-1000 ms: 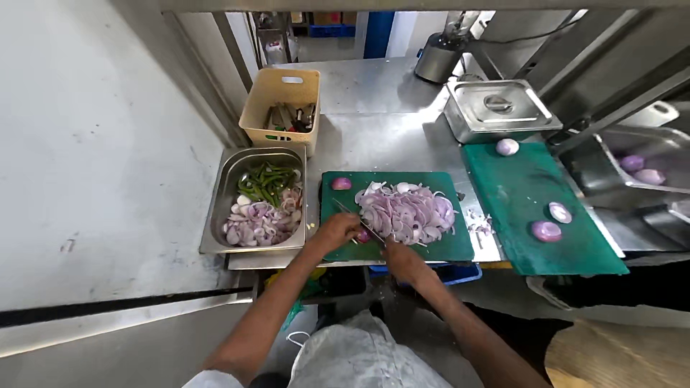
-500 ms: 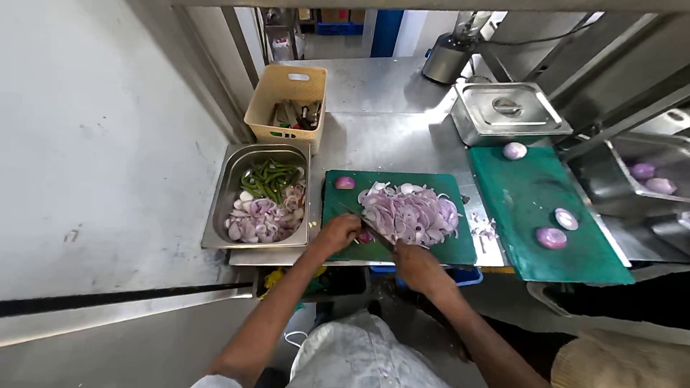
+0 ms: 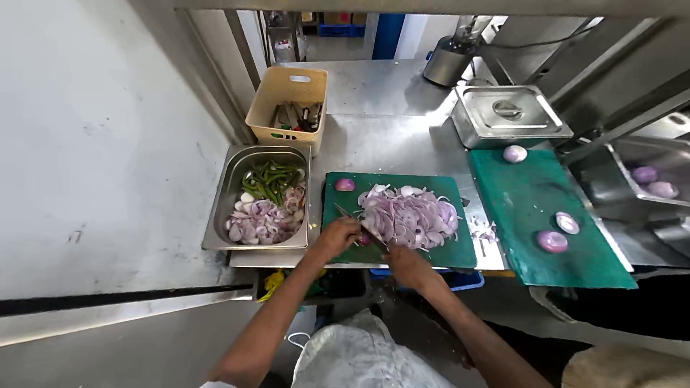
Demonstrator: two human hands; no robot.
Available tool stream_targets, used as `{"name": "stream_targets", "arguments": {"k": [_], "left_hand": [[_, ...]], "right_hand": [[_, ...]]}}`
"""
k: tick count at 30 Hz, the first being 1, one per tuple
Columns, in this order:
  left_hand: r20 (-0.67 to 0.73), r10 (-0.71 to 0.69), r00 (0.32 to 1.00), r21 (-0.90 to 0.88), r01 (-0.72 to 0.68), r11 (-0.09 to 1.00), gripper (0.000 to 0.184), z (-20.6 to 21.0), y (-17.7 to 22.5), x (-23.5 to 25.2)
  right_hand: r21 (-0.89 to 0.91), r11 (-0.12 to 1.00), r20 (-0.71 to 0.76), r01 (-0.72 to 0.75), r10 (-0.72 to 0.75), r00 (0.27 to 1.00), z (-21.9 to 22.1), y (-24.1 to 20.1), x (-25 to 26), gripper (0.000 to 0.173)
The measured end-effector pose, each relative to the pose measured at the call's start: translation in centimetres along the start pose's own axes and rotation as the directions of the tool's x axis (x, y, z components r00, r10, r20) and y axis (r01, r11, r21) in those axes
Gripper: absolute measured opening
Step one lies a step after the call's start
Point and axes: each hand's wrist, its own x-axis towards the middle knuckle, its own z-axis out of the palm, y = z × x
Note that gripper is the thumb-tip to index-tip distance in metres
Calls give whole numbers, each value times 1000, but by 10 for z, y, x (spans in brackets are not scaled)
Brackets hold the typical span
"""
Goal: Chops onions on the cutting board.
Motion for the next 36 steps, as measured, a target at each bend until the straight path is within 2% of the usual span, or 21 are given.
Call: {"name": "stream_targets", "arguments": {"k": [3, 6, 7, 12, 16, 22, 25, 28, 30, 32, 34, 36], "left_hand": [[-22, 13, 1000, -2, -14, 1000, 6, -1, -1, 1], [-44, -7, 999, -12, 7, 1000, 7, 3, 0, -2], [-47, -5, 999, -6, 5, 1000, 8, 3, -2, 1], [-66, 35, 997, 4, -34, 999, 7, 5, -8, 2], [-55, -3, 998, 2, 3, 1000, 9, 7, -3, -3], [-60, -2, 998, 71, 7, 997, 11, 12, -3, -2], [-57, -91, 994, 76, 95, 993, 17, 13, 3, -13], [-112, -255, 960, 100, 266, 959, 27, 25, 14, -9], [-209, -395, 895, -42, 396, 917, 26, 41, 24, -9], [-269, -502, 822, -265, 438, 859, 26, 54, 34, -11], [-312, -510, 801, -346, 405, 847, 25, 58, 35, -16], [-341, -370, 864, -217, 311, 925, 24, 55, 25, -20]], "right_hand": [[-35, 999, 5, -23, 23, 1000, -20, -7, -20, 37], [59, 998, 0, -12, 12, 1000, 20, -1, 8, 43], [61, 998, -8, 1, 0, 1000, 21, 2, 16, 45], [-30, 999, 2, -9, 9, 1000, -22, -2, -15, 39], [58, 998, 5, -33, 33, 999, 25, -2, 8, 42], [172, 985, -24, -9, 13, 1000, 25, 31, 12, 44], [247, 969, -107, -24, 52, 993, 27, 46, 7, 46], [302, 953, -154, -3, 52, 987, 26, 45, -7, 46], [323, 946, -152, 29, 21, 988, 29, 39, -13, 42], [350, 936, -145, 31, 22, 989, 34, 34, -15, 41], [362, 932, -129, -5, 55, 990, 36, 30, -16, 39], [360, 931, -95, -50, 90, 991, 33, 27, -21, 41]]}}
